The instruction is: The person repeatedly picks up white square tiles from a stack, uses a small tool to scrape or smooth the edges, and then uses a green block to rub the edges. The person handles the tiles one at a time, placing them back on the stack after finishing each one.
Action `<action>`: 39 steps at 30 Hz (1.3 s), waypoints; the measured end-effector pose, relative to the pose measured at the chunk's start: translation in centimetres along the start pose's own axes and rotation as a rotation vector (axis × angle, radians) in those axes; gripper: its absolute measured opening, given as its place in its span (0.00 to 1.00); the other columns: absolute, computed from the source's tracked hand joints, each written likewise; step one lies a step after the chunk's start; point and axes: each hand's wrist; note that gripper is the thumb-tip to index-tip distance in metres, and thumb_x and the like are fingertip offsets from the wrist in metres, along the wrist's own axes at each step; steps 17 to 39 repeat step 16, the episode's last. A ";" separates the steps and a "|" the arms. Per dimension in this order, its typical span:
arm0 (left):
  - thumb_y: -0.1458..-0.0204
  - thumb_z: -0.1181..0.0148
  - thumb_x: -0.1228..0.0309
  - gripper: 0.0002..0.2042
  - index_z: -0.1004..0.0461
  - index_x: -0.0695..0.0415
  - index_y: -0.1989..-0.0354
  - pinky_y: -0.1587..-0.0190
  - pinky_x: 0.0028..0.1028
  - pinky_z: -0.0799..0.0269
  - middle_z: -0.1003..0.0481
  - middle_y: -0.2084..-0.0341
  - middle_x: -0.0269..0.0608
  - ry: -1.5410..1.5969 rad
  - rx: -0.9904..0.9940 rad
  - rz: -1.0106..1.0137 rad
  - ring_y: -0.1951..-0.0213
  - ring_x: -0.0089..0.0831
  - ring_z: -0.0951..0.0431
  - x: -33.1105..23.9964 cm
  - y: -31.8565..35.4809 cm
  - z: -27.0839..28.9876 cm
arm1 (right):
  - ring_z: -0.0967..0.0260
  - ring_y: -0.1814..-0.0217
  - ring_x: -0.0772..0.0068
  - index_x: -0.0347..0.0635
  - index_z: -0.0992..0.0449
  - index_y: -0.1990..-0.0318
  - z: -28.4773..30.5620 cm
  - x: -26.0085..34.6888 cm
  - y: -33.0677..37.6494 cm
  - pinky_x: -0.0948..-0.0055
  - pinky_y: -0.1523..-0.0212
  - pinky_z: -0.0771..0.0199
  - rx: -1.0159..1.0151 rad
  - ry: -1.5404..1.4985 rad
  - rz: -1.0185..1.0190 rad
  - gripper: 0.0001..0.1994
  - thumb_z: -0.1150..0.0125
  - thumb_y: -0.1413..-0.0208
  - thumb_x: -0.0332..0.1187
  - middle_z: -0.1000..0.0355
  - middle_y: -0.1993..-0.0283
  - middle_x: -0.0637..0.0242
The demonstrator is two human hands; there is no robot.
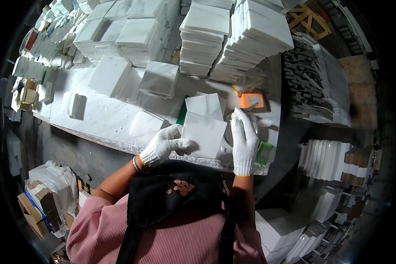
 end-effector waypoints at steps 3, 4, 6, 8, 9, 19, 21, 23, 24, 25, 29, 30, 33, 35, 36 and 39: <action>0.42 0.37 0.60 0.18 0.27 0.62 0.52 0.64 0.24 0.25 0.22 0.61 0.38 0.025 0.039 0.032 0.66 0.26 0.21 0.3 -0.5 0.1 | 0.28 0.47 0.71 0.34 0.25 0.44 0.2 1.6 1.3 0.72 0.44 0.30 0.090 -0.237 -0.212 0.17 0.47 0.33 0.34 0.24 0.48 0.60; 0.42 0.37 0.60 0.19 0.27 0.62 0.51 0.64 0.24 0.25 0.22 0.61 0.38 0.047 0.036 0.041 0.66 0.26 0.21 0.2 -0.7 -0.2 | 0.28 0.49 0.73 0.36 0.23 0.45 0.2 0.9 1.9 0.71 0.44 0.31 0.123 -0.400 -0.346 0.16 0.45 0.34 0.36 0.24 0.51 0.63; 0.40 0.40 0.55 0.20 0.27 0.62 0.51 0.65 0.24 0.24 0.22 0.61 0.38 0.070 0.009 0.078 0.67 0.26 0.21 0.4 -1.0 -0.2 | 0.25 0.48 0.64 0.36 0.22 0.46 0.3 -4.0 2.9 0.69 0.44 0.27 0.127 -0.236 -0.151 0.14 0.43 0.38 0.29 0.24 0.50 0.54; 0.38 0.43 0.52 0.22 0.28 0.62 0.50 0.64 0.25 0.24 0.23 0.62 0.37 0.197 -0.032 0.100 0.65 0.26 0.22 1.7 -1.4 0.2 | 0.25 0.47 0.58 0.35 0.20 0.50 0.0 -4.9 3.2 0.64 0.44 0.25 0.073 -0.198 -0.102 0.13 0.43 0.41 0.24 0.23 0.50 0.50; 0.37 0.47 0.49 0.26 0.29 0.62 0.45 0.64 0.27 0.24 0.23 0.58 0.38 0.242 -0.027 0.095 0.62 0.26 0.23 2.0 -1.3 0.2 | 0.24 0.47 0.58 0.35 0.20 0.50 0.1 -4.7 3.1 0.64 0.45 0.25 0.077 -0.039 0.007 0.13 0.43 0.41 0.24 0.23 0.50 0.50; 0.35 0.58 0.42 0.34 0.35 0.63 0.37 0.65 0.28 0.26 0.25 0.49 0.44 0.202 0.056 0.111 0.61 0.32 0.21 4.7 -1.9 1.8 | 0.24 0.51 0.63 0.34 0.19 0.52 -0.4 -4.5 3.3 0.67 0.47 0.24 0.008 -0.339 -0.165 0.11 0.42 0.40 0.24 0.23 0.51 0.53; 0.35 0.58 0.42 0.34 0.35 0.63 0.37 0.65 0.28 0.26 0.25 0.49 0.44 0.202 0.056 0.111 0.61 0.32 0.21 4.7 -1.9 1.8 | 0.24 0.51 0.63 0.34 0.19 0.52 -0.4 -4.5 3.3 0.67 0.47 0.24 0.008 -0.339 -0.165 0.11 0.42 0.40 0.24 0.23 0.51 0.53; 0.35 0.58 0.42 0.34 0.35 0.63 0.37 0.65 0.28 0.26 0.25 0.49 0.44 0.202 0.056 0.111 0.61 0.32 0.21 4.7 -1.9 1.8 | 0.24 0.51 0.63 0.34 0.19 0.52 -0.4 -4.5 3.3 0.67 0.47 0.24 0.008 -0.339 -0.165 0.11 0.42 0.40 0.24 0.23 0.51 0.53; 0.35 0.58 0.42 0.34 0.35 0.63 0.37 0.65 0.28 0.26 0.25 0.49 0.44 0.202 0.056 0.111 0.61 0.32 0.21 4.7 -1.9 1.8 | 0.24 0.51 0.63 0.34 0.19 0.52 -0.4 -4.5 3.3 0.67 0.47 0.24 0.008 -0.339 -0.165 0.11 0.42 0.40 0.24 0.23 0.51 0.53; 0.35 0.58 0.42 0.34 0.35 0.63 0.37 0.65 0.28 0.26 0.25 0.49 0.44 0.202 0.056 0.111 0.61 0.32 0.21 4.7 -1.9 1.8 | 0.24 0.51 0.63 0.34 0.19 0.52 -0.4 -4.5 3.3 0.67 0.47 0.24 0.008 -0.339 -0.165 0.11 0.42 0.40 0.24 0.23 0.51 0.53; 0.35 0.58 0.42 0.34 0.35 0.63 0.37 0.65 0.28 0.26 0.25 0.49 0.44 0.202 0.056 0.111 0.61 0.32 0.21 4.7 -1.9 1.8 | 0.24 0.51 0.63 0.34 0.19 0.52 -0.4 -4.5 3.3 0.67 0.47 0.24 0.008 -0.339 -0.165 0.11 0.42 0.40 0.24 0.23 0.51 0.53; 0.35 0.58 0.42 0.34 0.35 0.63 0.37 0.65 0.28 0.26 0.25 0.49 0.44 0.202 0.056 0.111 0.61 0.32 0.21 4.7 -1.9 1.8 | 0.24 0.51 0.63 0.34 0.19 0.52 -0.4 -4.5 3.3 0.67 0.47 0.24 0.008 -0.339 -0.165 0.11 0.42 0.40 0.24 0.23 0.51 0.53; 0.35 0.58 0.42 0.34 0.35 0.63 0.37 0.65 0.28 0.26 0.25 0.49 0.44 0.202 0.056 0.111 0.61 0.32 0.21 4.7 -1.9 1.8 | 0.24 0.51 0.63 0.34 0.19 0.52 -0.4 -4.5 3.3 0.67 0.47 0.24 0.008 -0.339 -0.165 0.11 0.42 0.40 0.24 0.23 0.51 0.53; 0.35 0.58 0.42 0.34 0.35 0.63 0.37 0.65 0.28 0.26 0.25 0.49 0.44 0.202 0.056 0.111 0.61 0.32 0.21 4.7 -1.9 1.8 | 0.24 0.51 0.63 0.34 0.19 0.52 -0.4 -4.5 3.3 0.67 0.47 0.24 0.008 -0.339 -0.165 0.11 0.42 0.40 0.24 0.23 0.51 0.53; 0.35 0.58 0.42 0.34 0.35 0.63 0.37 0.65 0.28 0.26 0.25 0.49 0.44 0.202 0.056 0.111 0.61 0.32 0.21 4.7 -1.9 1.8 | 0.24 0.51 0.63 0.34 0.19 0.52 -0.4 -4.5 3.3 0.67 0.47 0.24 0.008 -0.339 -0.165 0.11 0.42 0.40 0.24 0.23 0.51 0.53; 0.35 0.58 0.42 0.34 0.35 0.63 0.37 0.65 0.28 0.26 0.25 0.49 0.44 0.202 0.056 0.111 0.61 0.32 0.21 4.7 -1.9 1.8 | 0.24 0.51 0.63 0.34 0.19 0.52 -0.4 -4.5 3.3 0.67 0.47 0.24 0.008 -0.339 -0.165 0.11 0.42 0.40 0.24 0.23 0.51 0.53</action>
Point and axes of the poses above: each hand's wrist, its own y-axis away from the middle knuckle, its own z-axis out of the back of the hand, x = y × z
